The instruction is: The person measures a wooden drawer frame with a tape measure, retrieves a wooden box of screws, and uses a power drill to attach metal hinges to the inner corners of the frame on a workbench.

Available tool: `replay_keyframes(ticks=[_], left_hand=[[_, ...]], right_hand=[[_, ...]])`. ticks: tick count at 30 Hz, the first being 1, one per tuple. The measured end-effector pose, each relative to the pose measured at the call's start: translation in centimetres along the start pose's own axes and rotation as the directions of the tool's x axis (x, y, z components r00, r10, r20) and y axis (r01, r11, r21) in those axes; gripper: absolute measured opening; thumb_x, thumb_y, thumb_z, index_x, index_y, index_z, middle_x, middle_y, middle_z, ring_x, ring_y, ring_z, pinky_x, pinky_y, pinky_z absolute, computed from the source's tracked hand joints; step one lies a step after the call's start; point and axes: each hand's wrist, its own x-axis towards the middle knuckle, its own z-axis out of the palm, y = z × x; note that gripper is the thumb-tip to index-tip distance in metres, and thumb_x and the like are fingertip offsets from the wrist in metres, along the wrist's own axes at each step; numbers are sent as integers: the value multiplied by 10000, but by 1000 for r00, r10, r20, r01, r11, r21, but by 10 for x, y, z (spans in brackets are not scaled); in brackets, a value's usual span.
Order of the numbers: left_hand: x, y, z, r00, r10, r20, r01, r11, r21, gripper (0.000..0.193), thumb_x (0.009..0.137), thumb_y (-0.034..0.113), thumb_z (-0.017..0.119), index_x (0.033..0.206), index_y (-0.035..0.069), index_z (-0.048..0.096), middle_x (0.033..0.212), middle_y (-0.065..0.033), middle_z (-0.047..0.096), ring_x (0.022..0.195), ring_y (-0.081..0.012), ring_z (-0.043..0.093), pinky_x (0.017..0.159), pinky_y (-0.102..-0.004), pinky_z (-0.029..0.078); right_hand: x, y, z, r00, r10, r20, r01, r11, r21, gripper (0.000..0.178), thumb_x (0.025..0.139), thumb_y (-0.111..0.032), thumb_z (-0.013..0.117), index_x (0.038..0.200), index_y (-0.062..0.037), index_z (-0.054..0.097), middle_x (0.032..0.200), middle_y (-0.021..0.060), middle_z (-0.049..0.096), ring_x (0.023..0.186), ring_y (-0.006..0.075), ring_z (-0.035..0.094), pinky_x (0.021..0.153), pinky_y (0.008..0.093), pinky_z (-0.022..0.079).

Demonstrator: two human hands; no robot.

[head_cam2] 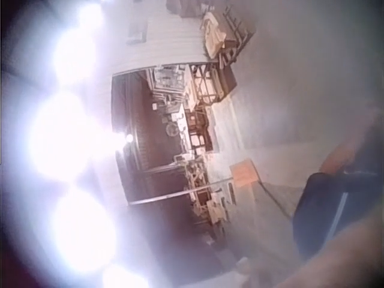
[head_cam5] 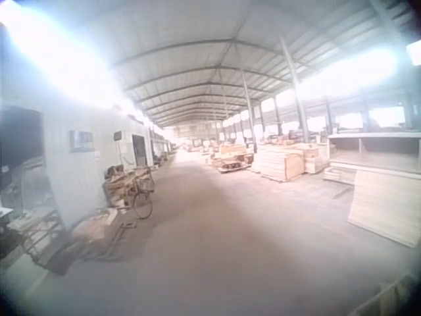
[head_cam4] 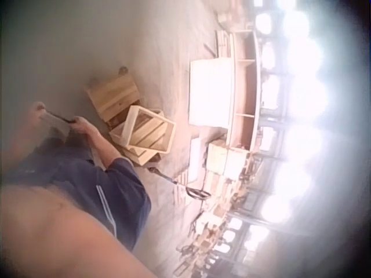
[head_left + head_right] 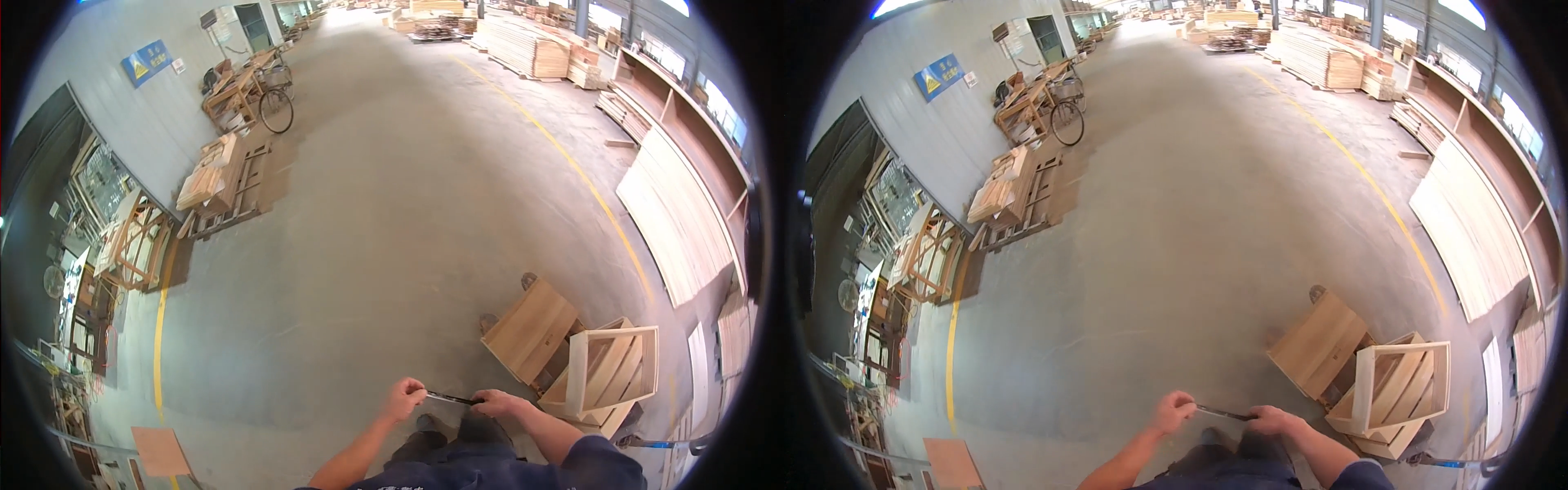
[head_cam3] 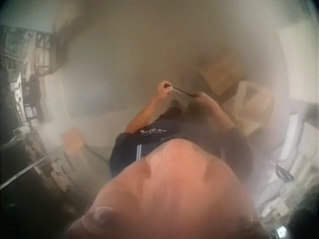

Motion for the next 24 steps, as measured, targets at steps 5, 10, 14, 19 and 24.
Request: replay_keyframes(ticks=[5,10,14,19,24], left_hand=[[-27,21,-168,888,124,-442,-258,932,-256,92,880,61,674,959,36,633,785,-36,654,684,-128,625,647,-283,504],[-77,96,-307,622,-23,-783,-357,881,-310,77,881,-3,587,950,29,592,748,-32,580,642,-111,543,736,-372,554],[-127,118,-401,431,-41,-902,-611,723,-324,71,875,4,595,945,20,596,745,-23,572,659,-114,542,759,-369,549],[-158,79,-464,266,-178,-947,-582,753,-305,87,893,12,625,977,-3,607,797,-48,602,698,-139,588,753,-358,563],[-144,13,-537,251,-283,-926,-632,676,-378,118,904,29,662,1011,1,620,834,-72,636,745,-169,635,723,-334,567]], right_hand=[[88,-131,1,987,-87,138,114,972,-208,480,895,-324,638,1303,-71,623,1088,157,708,997,269,666,875,379,521],[210,-190,-38,971,-180,159,233,870,-435,462,898,-327,613,1297,-96,645,1123,171,713,1034,302,671,895,393,518],[297,-325,-32,968,-88,233,204,817,-539,457,894,-358,610,1275,-111,661,1129,175,708,1026,302,671,886,396,520],[419,-523,42,841,-104,531,485,582,-653,480,878,-390,629,1265,-108,660,1060,155,721,970,304,669,844,416,520],[457,-738,186,638,-85,766,735,365,-571,444,846,-380,663,1155,-61,665,1058,149,706,982,284,650,835,419,514]])
